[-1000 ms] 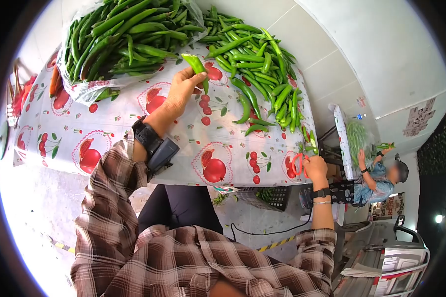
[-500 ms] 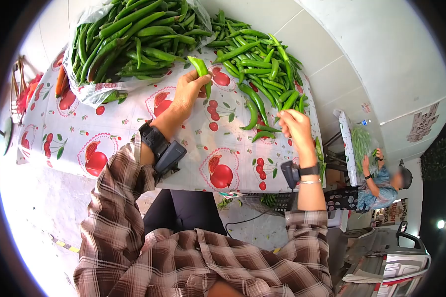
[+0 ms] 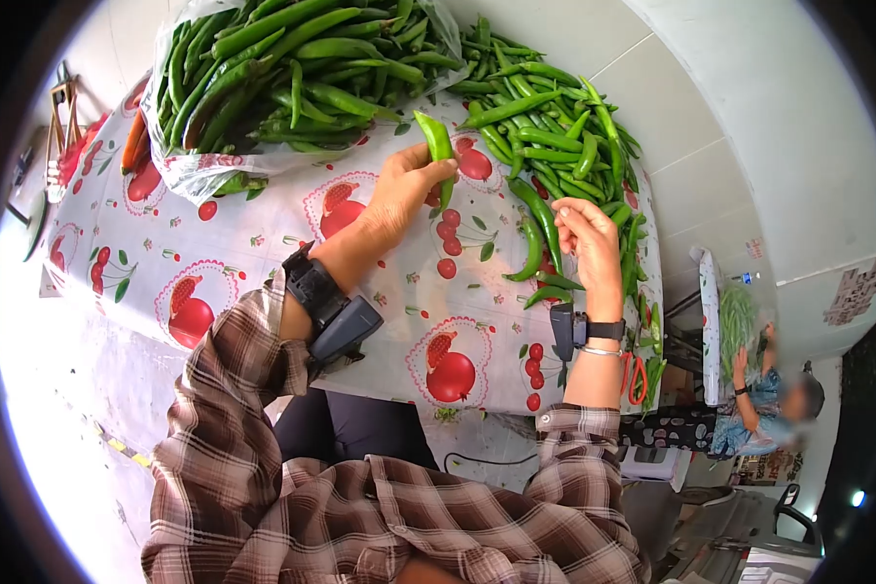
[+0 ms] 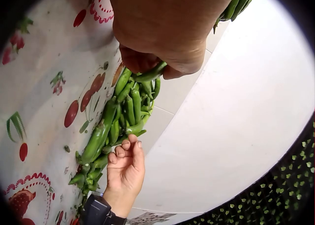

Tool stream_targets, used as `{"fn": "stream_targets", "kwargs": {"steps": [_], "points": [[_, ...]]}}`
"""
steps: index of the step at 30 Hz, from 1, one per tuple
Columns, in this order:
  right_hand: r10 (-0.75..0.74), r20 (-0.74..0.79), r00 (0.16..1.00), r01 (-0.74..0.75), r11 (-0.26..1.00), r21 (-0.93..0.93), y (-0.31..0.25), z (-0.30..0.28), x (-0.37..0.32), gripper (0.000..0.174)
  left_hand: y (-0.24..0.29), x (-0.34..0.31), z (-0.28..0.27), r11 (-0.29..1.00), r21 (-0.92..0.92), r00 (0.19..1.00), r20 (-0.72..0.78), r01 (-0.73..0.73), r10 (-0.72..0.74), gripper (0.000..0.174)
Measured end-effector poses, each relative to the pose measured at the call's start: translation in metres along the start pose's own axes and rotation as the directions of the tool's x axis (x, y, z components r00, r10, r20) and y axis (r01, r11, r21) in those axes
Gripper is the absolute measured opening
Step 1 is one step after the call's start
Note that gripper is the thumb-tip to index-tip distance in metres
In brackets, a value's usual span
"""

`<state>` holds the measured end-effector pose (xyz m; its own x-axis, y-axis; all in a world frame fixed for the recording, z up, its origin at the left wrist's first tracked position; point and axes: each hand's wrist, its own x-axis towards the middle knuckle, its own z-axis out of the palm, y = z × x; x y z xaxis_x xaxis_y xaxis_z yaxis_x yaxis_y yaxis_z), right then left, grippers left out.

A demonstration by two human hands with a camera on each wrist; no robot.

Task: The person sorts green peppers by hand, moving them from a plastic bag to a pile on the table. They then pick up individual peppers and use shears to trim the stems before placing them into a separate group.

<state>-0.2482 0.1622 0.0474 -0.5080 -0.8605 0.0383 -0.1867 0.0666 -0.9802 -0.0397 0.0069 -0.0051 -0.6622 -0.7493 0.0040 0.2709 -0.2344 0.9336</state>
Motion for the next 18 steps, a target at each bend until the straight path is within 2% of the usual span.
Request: {"fn": "stream_targets", "kwargs": {"steps": [2,5,9,12,13,15,16,18], "points": [[0.021,0.053,0.998,-0.02,1.0,-0.014,0.001,-0.006,-0.005,0.014,0.001,-0.002,0.0,1.0,0.022,1.0,0.01,-0.01,0.009,0.027],[0.108,0.065,0.992,-0.089,0.964,-0.25,0.005,-0.013,-0.007,0.014,0.0,0.0,-0.001,1.0,0.019,1.0,0.012,-0.005,0.005,0.027],[0.014,0.028,1.0,-0.003,0.929,-0.37,0.011,-0.01,-0.006,0.017,-0.001,0.001,-0.001,1.0,0.028,1.0,0.017,-0.013,0.012,0.026],[-0.125,-0.005,0.992,0.084,0.691,-0.718,0.007,-0.012,-0.007,0.052,-0.001,0.0,-0.001,0.998,0.055,0.999,0.037,-0.016,0.014,0.026],[-0.123,0.002,0.992,0.087,0.687,-0.721,0.005,-0.011,-0.008,0.052,-0.002,0.0,-0.001,0.998,0.055,0.999,0.051,-0.008,0.006,0.026],[0.077,0.029,0.997,-0.026,0.626,-0.779,-0.004,0.001,-0.012,0.074,-0.001,-0.001,0.001,0.998,0.055,0.998,0.062,-0.001,-0.002,0.026],[0.078,0.034,0.996,-0.023,0.627,-0.779,-0.002,0.002,-0.011,0.074,0.0,-0.002,0.001,0.998,0.06,0.998,0.058,0.004,-0.007,0.026],[-0.013,0.142,0.99,0.131,0.475,-0.87,0.006,0.005,-0.009,0.083,0.003,-0.003,0.001,0.997,0.072,0.999,0.048,0.014,-0.018,0.027]]}}
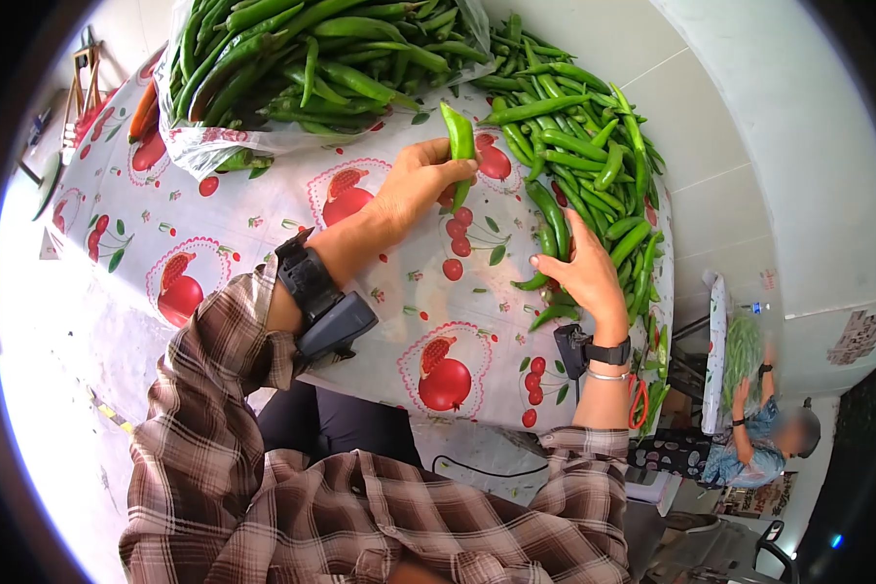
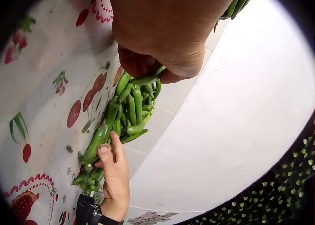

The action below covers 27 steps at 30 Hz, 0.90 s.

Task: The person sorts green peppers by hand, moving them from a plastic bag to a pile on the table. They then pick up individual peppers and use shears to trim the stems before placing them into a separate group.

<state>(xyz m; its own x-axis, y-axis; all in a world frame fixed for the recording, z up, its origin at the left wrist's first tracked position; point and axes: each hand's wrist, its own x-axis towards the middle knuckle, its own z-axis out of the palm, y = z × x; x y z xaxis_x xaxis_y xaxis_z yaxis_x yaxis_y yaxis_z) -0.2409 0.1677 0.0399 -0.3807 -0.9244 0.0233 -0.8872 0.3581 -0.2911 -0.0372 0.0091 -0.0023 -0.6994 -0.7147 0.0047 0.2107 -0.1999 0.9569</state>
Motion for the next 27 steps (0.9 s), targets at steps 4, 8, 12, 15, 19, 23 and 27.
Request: {"fn": "stream_targets", "kwargs": {"steps": [4,8,12,15,19,23,27], "points": [[-0.087,0.033,0.996,0.086,0.995,0.042,0.005,0.003,0.008,0.08,0.001,0.0,0.0,1.0,0.015,1.0,0.016,-0.009,0.008,0.028],[-0.04,0.016,0.999,0.039,0.997,0.064,0.005,0.002,0.009,0.071,0.002,-0.001,0.002,1.0,0.022,1.0,0.02,-0.001,0.001,0.028],[0.027,0.152,0.988,-0.098,0.871,0.481,0.015,0.004,0.011,0.054,0.0,-0.001,0.003,1.0,-0.004,0.999,0.029,0.017,-0.017,0.027],[0.015,0.186,0.982,-0.125,0.793,0.597,0.003,-0.004,0.003,0.037,-0.002,0.0,0.003,0.998,0.007,0.99,0.131,0.059,-0.059,0.028],[0.025,0.176,0.984,-0.156,0.602,0.783,-0.027,-0.018,-0.001,0.028,-0.003,0.0,0.003,0.985,-0.085,0.953,0.277,0.153,-0.124,0.035],[0.006,0.109,0.994,-0.096,0.525,0.846,-0.054,-0.008,0.008,0.031,-0.013,0.001,0.01,0.91,-0.3,0.907,0.391,0.286,-0.156,0.04],[-0.11,0.023,0.994,0.054,0.644,0.763,-0.079,0.014,0.02,0.036,-0.006,-0.008,0.018,0.848,-0.437,0.9,0.424,0.301,-0.101,0.044]]}}
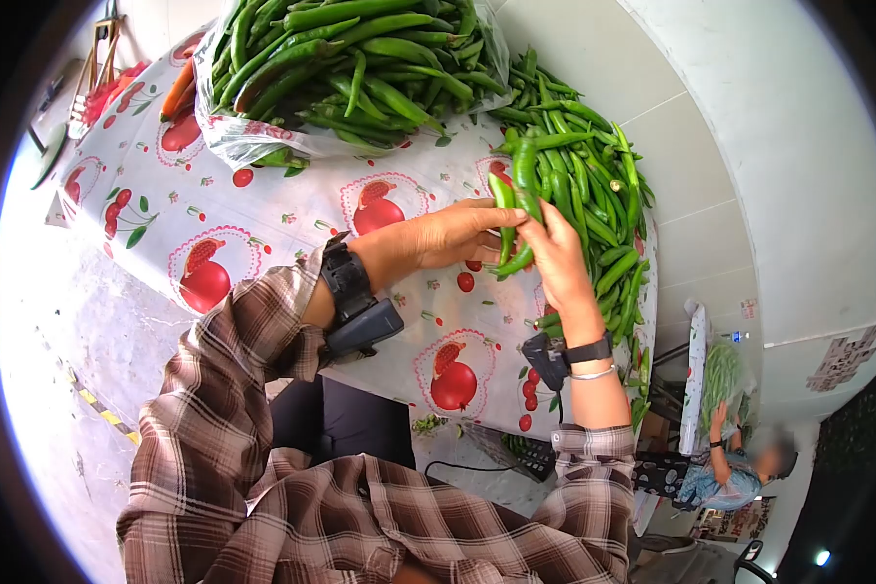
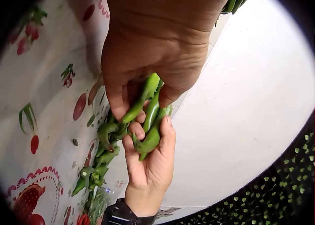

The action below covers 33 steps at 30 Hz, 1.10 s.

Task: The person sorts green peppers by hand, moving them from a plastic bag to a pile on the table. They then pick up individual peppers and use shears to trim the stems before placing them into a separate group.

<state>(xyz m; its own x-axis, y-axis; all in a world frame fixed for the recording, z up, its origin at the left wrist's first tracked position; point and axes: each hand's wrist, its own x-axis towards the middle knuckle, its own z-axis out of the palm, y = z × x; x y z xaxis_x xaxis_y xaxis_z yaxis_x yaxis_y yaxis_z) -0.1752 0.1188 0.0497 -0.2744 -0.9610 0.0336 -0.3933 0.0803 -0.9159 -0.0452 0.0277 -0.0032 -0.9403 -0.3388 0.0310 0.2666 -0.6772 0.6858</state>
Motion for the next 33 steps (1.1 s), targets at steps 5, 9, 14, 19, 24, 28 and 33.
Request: {"fn": "stream_targets", "kwargs": {"steps": [5,9,14,19,24,28,33], "points": [[-0.302,0.12,0.946,0.325,0.876,-0.357,0.0,0.012,0.006,0.034,-0.001,0.006,-0.01,0.996,-0.091,1.0,0.002,-0.026,0.026,0.04],[-0.153,0.06,0.986,0.164,0.939,-0.304,-0.01,-0.007,-0.009,0.034,0.0,0.008,-0.014,0.998,-0.024,0.991,-0.123,0.054,-0.057,0.026],[0.075,-0.004,0.997,-0.071,0.938,-0.34,-0.013,-0.064,-0.048,0.029,0.002,0.011,-0.017,0.997,-0.071,0.98,-0.201,0.002,-0.017,0.021],[0.194,0.095,0.976,-0.082,0.741,-0.667,0.002,-0.082,-0.095,0.043,0.01,0.002,-0.01,0.994,-0.106,0.99,-0.14,0.017,-0.032,0.021],[0.147,0.041,0.988,-0.059,0.616,-0.785,0.011,-0.067,-0.107,0.04,0.007,0.006,-0.014,0.994,-0.096,0.997,-0.033,0.061,-0.065,0.02],[0.153,0.053,0.987,-0.046,0.581,-0.812,0.014,-0.065,-0.098,0.028,0.002,0.011,-0.017,0.99,-0.141,0.997,-0.077,-0.023,0.012,0.017],[0.219,0.009,0.976,-0.099,0.476,-0.874,0.02,-0.066,-0.085,0.031,0.004,0.008,-0.013,0.99,-0.138,0.992,-0.126,-0.019,0.002,0.017]]}}
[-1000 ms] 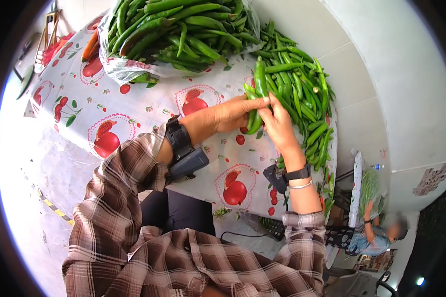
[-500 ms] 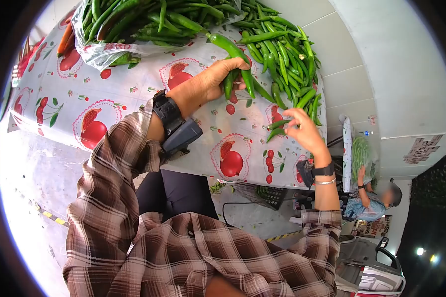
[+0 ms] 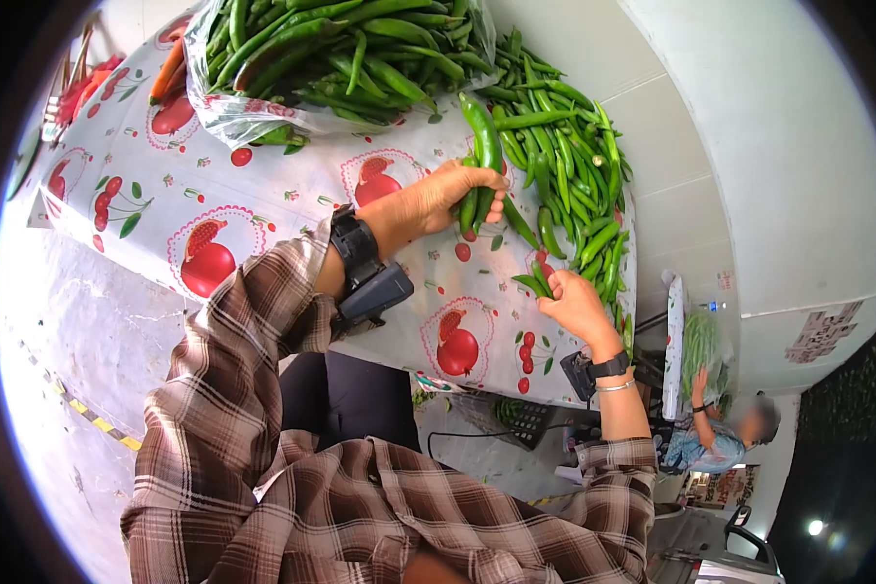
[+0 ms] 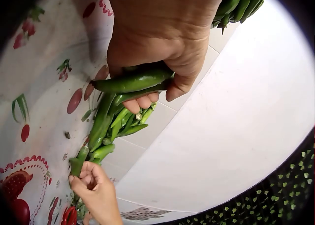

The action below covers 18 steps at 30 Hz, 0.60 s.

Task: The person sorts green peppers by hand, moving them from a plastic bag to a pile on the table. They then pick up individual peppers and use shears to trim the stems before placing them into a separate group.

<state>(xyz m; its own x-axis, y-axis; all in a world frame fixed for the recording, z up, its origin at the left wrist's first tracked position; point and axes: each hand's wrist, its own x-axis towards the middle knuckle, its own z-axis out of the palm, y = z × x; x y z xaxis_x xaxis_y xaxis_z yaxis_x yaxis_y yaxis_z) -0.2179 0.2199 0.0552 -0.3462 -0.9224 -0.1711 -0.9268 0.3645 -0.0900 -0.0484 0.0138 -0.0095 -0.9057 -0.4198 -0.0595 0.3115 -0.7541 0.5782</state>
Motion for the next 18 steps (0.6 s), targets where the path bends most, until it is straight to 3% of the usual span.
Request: {"fn": "stream_targets", "kwargs": {"steps": [2,3,5,8,9,12,13,18], "points": [[0.085,0.089,0.992,-0.1,0.98,0.17,0.002,0.0,0.005,0.026,0.0,-0.002,0.002,1.0,0.026,1.0,-0.008,0.0,0.001,0.02],[0.081,0.086,0.993,-0.095,0.981,0.171,0.006,0.0,0.01,0.026,0.0,-0.002,0.003,0.999,0.048,1.0,-0.016,-0.005,0.006,0.022],[0.061,0.152,0.987,-0.139,0.806,0.576,0.01,-0.004,0.024,0.022,0.0,-0.002,0.003,0.997,0.08,1.0,-0.02,-0.02,0.022,0.03],[-0.029,0.072,0.997,-0.02,0.797,0.604,0.004,-0.006,0.039,0.021,0.0,-0.004,0.006,0.995,0.081,0.998,-0.043,-0.052,0.056,0.032],[-0.035,0.075,0.997,-0.009,0.859,0.513,-0.003,-0.007,0.04,0.026,0.0,-0.005,0.007,0.996,0.084,0.998,-0.041,-0.043,0.047,0.032],[0.029,-0.018,0.999,-0.019,0.91,0.415,-0.025,-0.009,0.036,0.032,0.0,-0.003,0.004,0.996,0.082,0.996,-0.078,-0.042,0.048,0.035],[0.083,0.016,0.996,-0.082,0.896,0.436,-0.028,-0.01,0.034,0.036,0.0,-0.002,0.004,0.996,0.08,0.996,-0.079,-0.03,0.036,0.036],[0.051,-0.037,0.998,-0.036,0.946,0.322,-0.031,0.001,0.027,0.045,-0.001,-0.001,0.004,0.997,0.074,0.993,-0.109,-0.031,0.039,0.041]]}}
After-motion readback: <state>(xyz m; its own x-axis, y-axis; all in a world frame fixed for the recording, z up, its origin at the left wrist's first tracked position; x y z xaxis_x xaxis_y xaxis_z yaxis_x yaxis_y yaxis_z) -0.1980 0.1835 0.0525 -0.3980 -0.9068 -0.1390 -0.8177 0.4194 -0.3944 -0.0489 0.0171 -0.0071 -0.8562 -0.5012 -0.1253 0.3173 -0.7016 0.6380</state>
